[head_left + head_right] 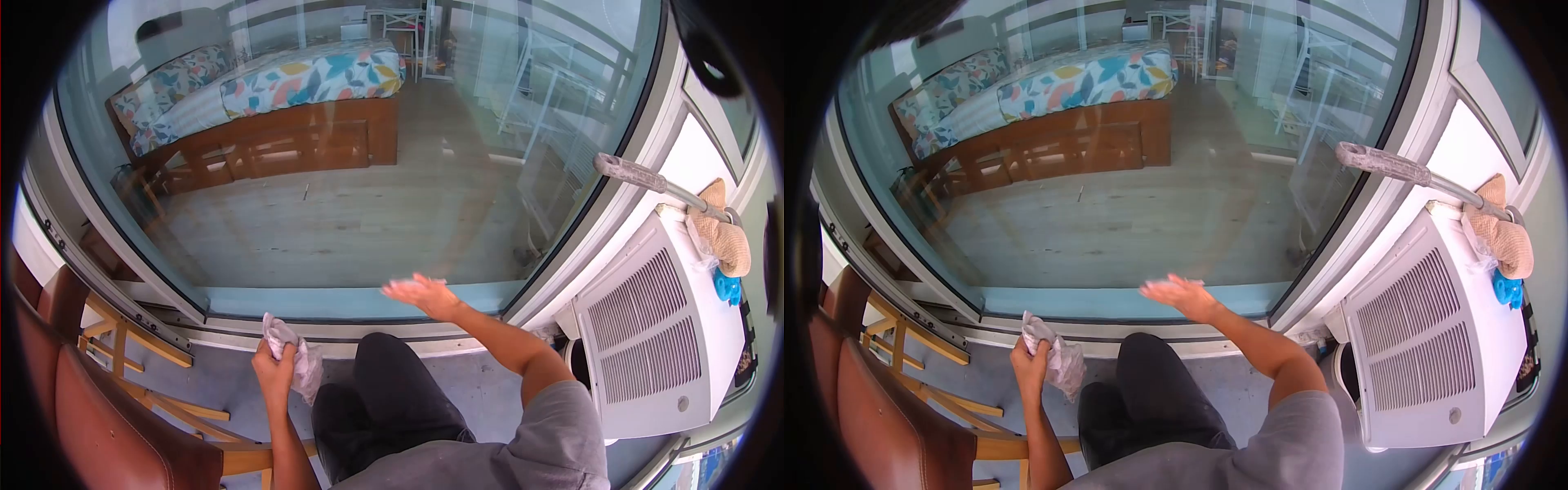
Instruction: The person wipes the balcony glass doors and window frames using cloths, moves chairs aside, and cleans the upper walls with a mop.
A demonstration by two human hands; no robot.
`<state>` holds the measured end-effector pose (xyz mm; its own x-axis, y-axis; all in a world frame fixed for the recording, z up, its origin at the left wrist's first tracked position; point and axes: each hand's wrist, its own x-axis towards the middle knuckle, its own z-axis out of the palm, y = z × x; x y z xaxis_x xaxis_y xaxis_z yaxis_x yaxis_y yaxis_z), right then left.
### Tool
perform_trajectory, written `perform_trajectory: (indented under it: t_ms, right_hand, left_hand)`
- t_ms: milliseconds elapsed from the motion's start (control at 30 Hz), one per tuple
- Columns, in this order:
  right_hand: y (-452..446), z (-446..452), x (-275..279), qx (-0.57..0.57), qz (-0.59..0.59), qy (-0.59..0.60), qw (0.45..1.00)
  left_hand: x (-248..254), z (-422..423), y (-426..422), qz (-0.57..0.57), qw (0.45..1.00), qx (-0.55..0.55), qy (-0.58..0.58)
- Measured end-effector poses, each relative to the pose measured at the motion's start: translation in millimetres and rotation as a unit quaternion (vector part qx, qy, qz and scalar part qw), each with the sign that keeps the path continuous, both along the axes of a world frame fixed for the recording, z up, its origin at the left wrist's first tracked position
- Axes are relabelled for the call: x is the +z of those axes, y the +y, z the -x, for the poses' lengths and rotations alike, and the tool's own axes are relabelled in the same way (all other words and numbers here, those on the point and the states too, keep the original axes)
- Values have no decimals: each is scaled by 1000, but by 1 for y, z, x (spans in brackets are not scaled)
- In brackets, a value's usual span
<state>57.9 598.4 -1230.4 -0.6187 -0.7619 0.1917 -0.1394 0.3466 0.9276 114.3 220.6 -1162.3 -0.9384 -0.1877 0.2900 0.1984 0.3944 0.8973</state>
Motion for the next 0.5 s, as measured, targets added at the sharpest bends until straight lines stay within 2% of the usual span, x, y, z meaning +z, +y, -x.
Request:
perform_trajectory:
  t_ms: [33, 67, 133, 200, 233, 300, 333, 367, 400, 433, 467, 500]
  right_hand:
    - [17, -5, -28, -11, -24, -103, 994]
    - [26, -11, -23, -13, -22, -104, 994]
    - [44, -10, -4, 14, 88, -195, 977]
    - [61, -8, 39, 53, 121, -131, 983]
    - [69, -8, 71, 42, 126, -134, 982]
    - [76, -10, 154, 6, 222, 29, 975]
    - [72, -18, 211, -63, 244, 56, 966]
    - [85, -11, 244, -31, 264, 165, 950]
    - [101, -3, 282, 46, 332, 219, 917]
    - [115, 1, 299, 122, 394, 271, 870]
    - [121, -1, 287, 112, 400, 268, 869]
    - [123, -1, 273, 112, 448, 301, 834]
  left_hand:
    - [1, -4, -1, 1, 1000, -1, 0]
    - [3, -8, -3, 17, 1000, -12, 3]
    - [2, -13, -6, 39, 999, -28, 3]
    - [-9, -12, -11, -11, 999, -5, -40]
    - [-12, -9, -10, -7, 999, -16, -45]
    - [-18, -4, -8, -27, 998, -11, -54]
    - [-16, -4, -2, -23, 998, -19, -60]
    - [-12, -4, 4, -11, 998, -29, -55]
    - [-9, -3, 10, 1, 998, -39, -51]
    - [-11, -2, 13, 8, 997, -45, -58]
    - [-15, -1, 17, 10, 997, -50, -53]
    - [-18, 0, 17, 12, 997, -55, -48]
